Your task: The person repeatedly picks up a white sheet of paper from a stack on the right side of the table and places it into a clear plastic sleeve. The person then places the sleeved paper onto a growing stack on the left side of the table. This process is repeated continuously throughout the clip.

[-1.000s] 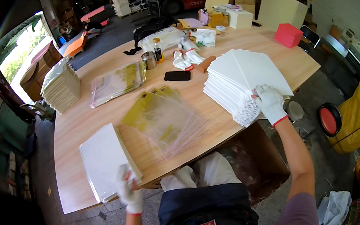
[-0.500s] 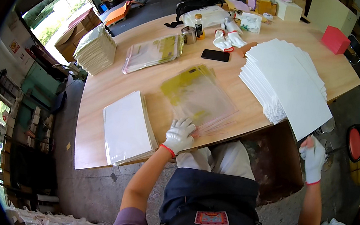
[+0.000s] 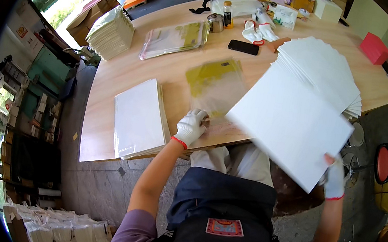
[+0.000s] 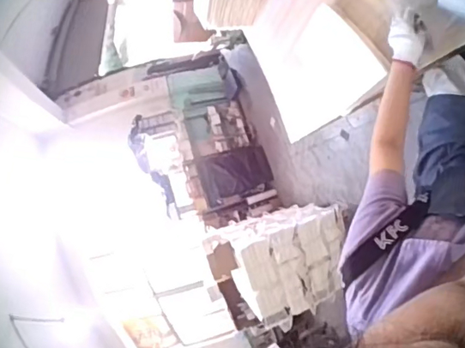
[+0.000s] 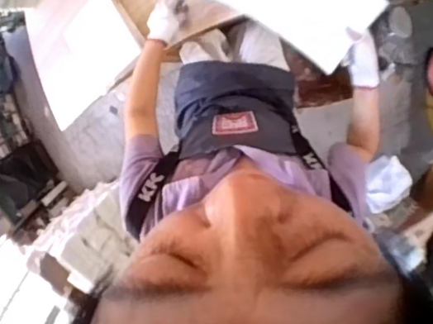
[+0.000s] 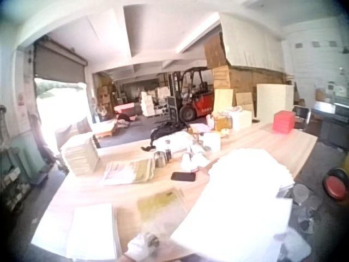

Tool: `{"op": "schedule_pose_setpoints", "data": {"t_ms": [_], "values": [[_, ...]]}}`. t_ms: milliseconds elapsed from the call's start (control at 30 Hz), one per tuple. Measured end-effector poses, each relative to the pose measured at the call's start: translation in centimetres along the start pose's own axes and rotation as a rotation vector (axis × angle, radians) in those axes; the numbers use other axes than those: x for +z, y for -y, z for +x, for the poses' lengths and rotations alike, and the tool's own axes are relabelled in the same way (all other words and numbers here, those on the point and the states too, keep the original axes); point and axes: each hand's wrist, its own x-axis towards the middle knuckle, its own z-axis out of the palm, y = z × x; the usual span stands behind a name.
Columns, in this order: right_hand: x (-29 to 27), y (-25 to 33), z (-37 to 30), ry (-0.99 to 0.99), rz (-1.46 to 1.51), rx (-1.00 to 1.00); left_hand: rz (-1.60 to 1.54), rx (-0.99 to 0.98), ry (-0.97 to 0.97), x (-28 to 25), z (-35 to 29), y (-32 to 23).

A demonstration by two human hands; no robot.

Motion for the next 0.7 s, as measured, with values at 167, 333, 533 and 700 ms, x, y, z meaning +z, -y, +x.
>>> {"op": "schedule_pose_setpoints", "data": {"t_ms": [167, 333, 533, 700], "values": [[5.1, -6.1, -2.7, 0.181, 0.257, 0.387, -0.125, -0.034, -0.121, 0.7, -0.8, 0.0], [6.0, -12.6, -3.1, 0.072, 0.493, 0.286, 0.001, -0.028, -0.25, 0.7, -0.8, -1.0], [6.8, -13.6, -2.6, 0.028, 0.541, 0.355, -0.49, 0.056, -0.168, -0.9, 0.4, -0.9], [10.4, -12.0, -3.5, -0.073, 0.533, 0.362, -0.311, 0.145, -0.25, -0.5, -0.7, -1.8]]}}
